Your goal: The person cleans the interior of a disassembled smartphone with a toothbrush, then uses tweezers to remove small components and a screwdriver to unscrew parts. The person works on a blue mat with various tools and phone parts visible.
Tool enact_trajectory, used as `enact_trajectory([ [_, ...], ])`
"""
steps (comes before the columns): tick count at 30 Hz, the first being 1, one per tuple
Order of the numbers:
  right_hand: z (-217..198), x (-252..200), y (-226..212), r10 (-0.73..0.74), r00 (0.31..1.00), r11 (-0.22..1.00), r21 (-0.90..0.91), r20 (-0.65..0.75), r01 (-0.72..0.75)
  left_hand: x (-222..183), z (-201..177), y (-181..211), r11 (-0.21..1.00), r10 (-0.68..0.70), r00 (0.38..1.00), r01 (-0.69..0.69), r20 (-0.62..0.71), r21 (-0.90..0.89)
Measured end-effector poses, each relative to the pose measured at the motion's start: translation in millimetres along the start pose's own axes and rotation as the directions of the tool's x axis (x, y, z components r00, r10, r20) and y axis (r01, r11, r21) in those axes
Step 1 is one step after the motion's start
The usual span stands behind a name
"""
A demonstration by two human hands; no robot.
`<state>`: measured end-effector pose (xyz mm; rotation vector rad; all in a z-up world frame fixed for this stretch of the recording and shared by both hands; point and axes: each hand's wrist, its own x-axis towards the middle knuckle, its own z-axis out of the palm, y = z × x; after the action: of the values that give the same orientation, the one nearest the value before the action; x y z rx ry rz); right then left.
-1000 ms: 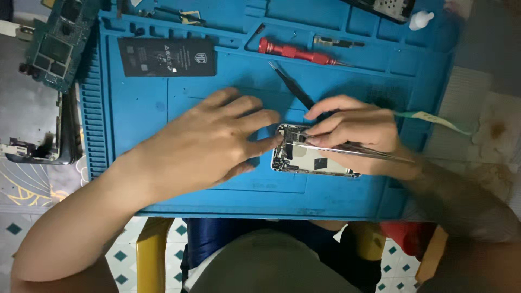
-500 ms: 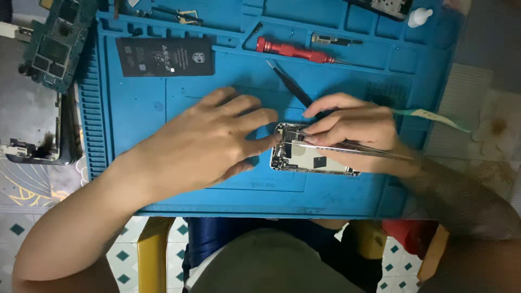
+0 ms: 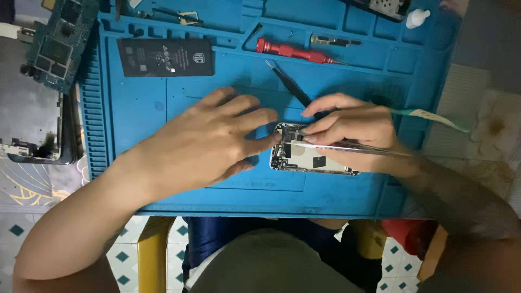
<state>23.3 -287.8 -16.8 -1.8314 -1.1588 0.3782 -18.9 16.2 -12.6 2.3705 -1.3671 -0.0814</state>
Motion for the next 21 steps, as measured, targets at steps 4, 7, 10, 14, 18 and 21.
enact_trajectory([
  [4,4.6,0.4,0.0,-0.012,0.998,0.999,0.034,-0.055,0.014,-0.3,-1.1,-0.6,1.000,0.011,1.000,-0.011,-0.008,0.007],
  [7,-1.7,0.6,-1.7,-0.035,0.999,0.999,-0.006,0.027,0.035,-1.1,0.7,-0.3,1.000,0.008,1.000,-0.008,0.002,0.021],
  [10,-3.0,-0.1,-0.8,-0.046,0.997,0.998,-0.031,0.055,0.048,-0.6,0.5,0.5,1.000,-0.004,1.000,0.004,0.010,0.007],
  [14,-0.7,0.6,-0.2,-0.035,0.999,0.999,-0.018,0.018,0.036,-0.5,-0.5,1.1,1.000,-0.010,1.000,0.010,0.003,-0.014],
  [18,-0.2,-0.7,2.6,-0.063,0.998,0.997,-0.041,0.024,0.064,-0.6,-0.9,1.5,1.000,-0.006,1.000,0.006,0.001,0.007],
  [21,-3.6,-3.7,6.2,-0.073,0.994,0.995,-0.062,0.077,0.078,-0.5,-0.2,1.3,1.000,-0.008,1.000,0.008,0.007,-0.002],
])
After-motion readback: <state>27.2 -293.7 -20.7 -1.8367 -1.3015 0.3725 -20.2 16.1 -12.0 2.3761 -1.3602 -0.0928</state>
